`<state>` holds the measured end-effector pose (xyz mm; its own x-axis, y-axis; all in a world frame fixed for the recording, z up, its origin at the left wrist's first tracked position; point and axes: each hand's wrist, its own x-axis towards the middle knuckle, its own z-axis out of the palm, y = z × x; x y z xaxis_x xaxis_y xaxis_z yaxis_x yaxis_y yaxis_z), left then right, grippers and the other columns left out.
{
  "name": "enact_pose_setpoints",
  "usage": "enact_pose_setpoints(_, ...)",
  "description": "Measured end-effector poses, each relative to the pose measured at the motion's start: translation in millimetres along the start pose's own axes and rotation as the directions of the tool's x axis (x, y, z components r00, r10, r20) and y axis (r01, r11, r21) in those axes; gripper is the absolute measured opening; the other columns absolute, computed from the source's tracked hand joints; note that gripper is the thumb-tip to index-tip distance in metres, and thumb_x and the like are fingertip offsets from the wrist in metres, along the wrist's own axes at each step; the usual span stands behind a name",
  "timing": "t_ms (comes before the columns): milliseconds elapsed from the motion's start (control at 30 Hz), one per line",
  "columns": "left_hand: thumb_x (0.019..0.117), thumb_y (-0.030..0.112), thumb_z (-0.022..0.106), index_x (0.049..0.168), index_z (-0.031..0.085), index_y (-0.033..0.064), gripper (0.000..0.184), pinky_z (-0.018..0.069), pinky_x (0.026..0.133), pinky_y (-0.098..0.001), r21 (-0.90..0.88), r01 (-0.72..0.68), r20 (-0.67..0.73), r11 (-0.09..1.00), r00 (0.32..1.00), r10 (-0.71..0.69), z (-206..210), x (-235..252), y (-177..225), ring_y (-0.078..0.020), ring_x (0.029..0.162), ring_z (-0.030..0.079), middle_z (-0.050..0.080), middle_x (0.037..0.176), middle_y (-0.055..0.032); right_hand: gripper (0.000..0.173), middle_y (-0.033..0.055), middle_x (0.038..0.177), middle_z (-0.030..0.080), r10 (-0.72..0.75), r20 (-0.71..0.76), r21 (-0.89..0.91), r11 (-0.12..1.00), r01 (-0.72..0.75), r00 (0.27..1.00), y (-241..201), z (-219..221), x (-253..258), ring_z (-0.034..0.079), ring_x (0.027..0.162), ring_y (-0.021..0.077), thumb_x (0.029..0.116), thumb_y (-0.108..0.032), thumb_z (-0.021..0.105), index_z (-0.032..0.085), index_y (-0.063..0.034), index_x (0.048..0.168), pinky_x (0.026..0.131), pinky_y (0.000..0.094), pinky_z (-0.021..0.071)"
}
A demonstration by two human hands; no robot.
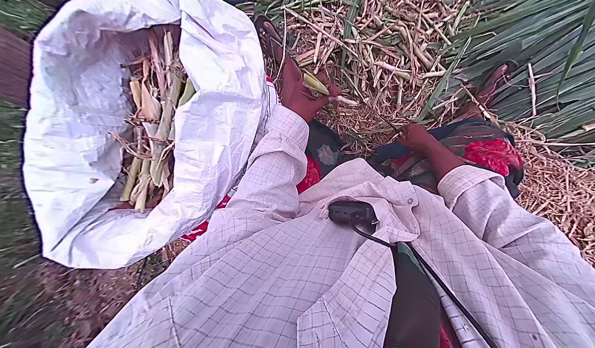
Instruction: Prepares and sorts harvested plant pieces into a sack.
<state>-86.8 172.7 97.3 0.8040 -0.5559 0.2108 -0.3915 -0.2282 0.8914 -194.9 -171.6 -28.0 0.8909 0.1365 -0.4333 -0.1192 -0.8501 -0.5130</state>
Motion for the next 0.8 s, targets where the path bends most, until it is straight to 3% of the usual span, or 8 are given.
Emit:
enact_pose_setpoints(100, 0.0867, -0.007, 0.072, 0.103, 0.068, -0.0039, 0.017, 0.0565, 0.102, -0.0446, -0.117, -0.068, 0.062, 0.991, 0.995, 0.075, 4.1, -1.5, -3.2, -0.0261, 0.107, 0.071, 0.075, 0.108, -0.0144, 0.037, 0.0193, 0.087, 0.067, -0.043, 0.024, 0.144, 0.989, 0.039, 0.999, -7.7, -2.3, -9.1, 0.066, 0.079, 0.0343, 0.1032, -0.034, 0.061, 0.066, 0.0024, 0.109, 0.078, 0.0583, 0.0519)
enact_pose_setpoints(200, 0.0863, -0.002, 0.076, 0.112, 0.069, 0.0004, 0.026, 0.0559, 0.101, -0.0351, 0.024, 0.049, 0.033, 0.999, 0.998, -0.050, 6.6, -5.5, 4.7, -0.0148, 0.107, 0.070, 0.075, 0.110, -0.0074, 0.035, 0.0137, 0.082, 0.065, -0.150, -0.058, 0.202, 0.966, 0.159, 0.987, -30.0, -7.1, -20.5, 0.063, 0.070, 0.0271, 0.1045, -0.033, 0.058, 0.066, 0.0001, 0.111, 0.071, 0.0514, 0.0533)
enact_pose_setpoints(333, 0.0872, -0.002, 0.074, 0.113, 0.068, 0.0009, 0.026, 0.0557, 0.099, -0.0329, 0.067, 0.050, 0.050, 0.996, 0.997, -0.053, 9.5, -6.8, 12.3, -0.0123, 0.106, 0.070, 0.075, 0.110, -0.0062, 0.036, 0.0230, 0.085, 0.064, -0.258, -0.111, -0.008, 0.966, 0.258, 0.960, -28.8, -6.1, -15.7, 0.064, 0.077, 0.0402, 0.1030, -0.030, 0.058, 0.065, 0.0049, 0.109, 0.075, 0.0615, 0.0502)
enact_pose_setpoints(433, 0.0889, 0.001, 0.073, 0.108, 0.069, 0.0019, 0.019, 0.0561, 0.100, -0.0389, 0.019, -0.099, 0.124, 0.995, 0.988, 0.095, 3.8, -0.9, 9.7, -0.0178, 0.106, 0.071, 0.075, 0.108, -0.0082, 0.037, 0.0301, 0.102, 0.068, -0.115, -0.041, -0.029, 0.993, 0.114, 0.992, 2.1, -1.9, -3.0, 0.066, 0.098, 0.0474, 0.1020, -0.028, 0.060, 0.067, 0.0064, 0.114, 0.089, 0.0670, 0.0485)
enact_pose_setpoints(500, 0.0926, 0.003, 0.068, 0.103, 0.071, 0.0040, 0.011, 0.0554, 0.101, -0.0429, -0.004, -0.219, 0.196, 0.976, 0.957, 0.216, 3.1, 3.6, 5.1, -0.0209, 0.107, 0.070, 0.074, 0.107, -0.0089, 0.038, 0.0257, 0.103, 0.068, 0.016, -0.025, 0.154, 0.988, -0.012, 1.000, 4.7, -2.7, -2.2, 0.067, 0.093, 0.0386, 0.1028, -0.028, 0.061, 0.065, 0.0052, 0.122, 0.086, 0.0595, 0.0516)
enact_pose_setpoints(567, 0.0939, 0.002, 0.066, 0.103, 0.071, 0.0044, 0.011, 0.0561, 0.100, -0.0411, 0.057, -0.241, 0.186, 0.969, 0.956, 0.227, 4.6, 5.6, 16.1, -0.0193, 0.106, 0.070, 0.074, 0.107, -0.0082, 0.034, 0.0085, 0.085, 0.069, 0.061, 0.012, 0.400, 0.915, -0.061, 0.998, -4.3, 1.3, -2.9, 0.060, 0.061, 0.0155, 0.1038, -0.032, 0.061, 0.064, -0.0034, 0.122, 0.057, 0.0342, 0.0529)
enact_pose_setpoints(667, 0.0949, 0.008, 0.069, 0.106, 0.073, 0.0087, 0.012, 0.0543, 0.100, -0.0326, 0.191, -0.140, 0.143, 0.972, 0.983, 0.114, 4.9, 3.9, 33.7, -0.0108, 0.106, 0.069, 0.075, 0.109, -0.0023, 0.019, 0.0018, 0.076, 0.067, -0.060, 0.180, 0.760, 0.642, -0.101, 0.982, -24.3, 3.4, -21.5, 0.054, 0.048, 0.0061, 0.1066, -0.024, 0.057, 0.059, -0.0070, 0.115, 0.043, 0.0201, 0.0448)
enact_pose_setpoints(800, 0.0932, 0.015, 0.072, 0.107, 0.074, 0.0173, 0.014, 0.0519, 0.102, -0.0354, 0.310, -0.088, 0.120, 0.947, 0.991, 0.052, -3.6, 3.3, 34.4, -0.0091, 0.108, 0.068, 0.075, 0.110, 0.0023, 0.020, 0.0004, 0.074, 0.067, -0.206, -0.050, 0.563, 0.802, 0.197, 0.977, -39.0, -0.7, -26.7, 0.053, 0.050, 0.0069, 0.1049, -0.025, 0.058, 0.062, -0.0047, 0.102, 0.047, 0.0242, 0.0462)
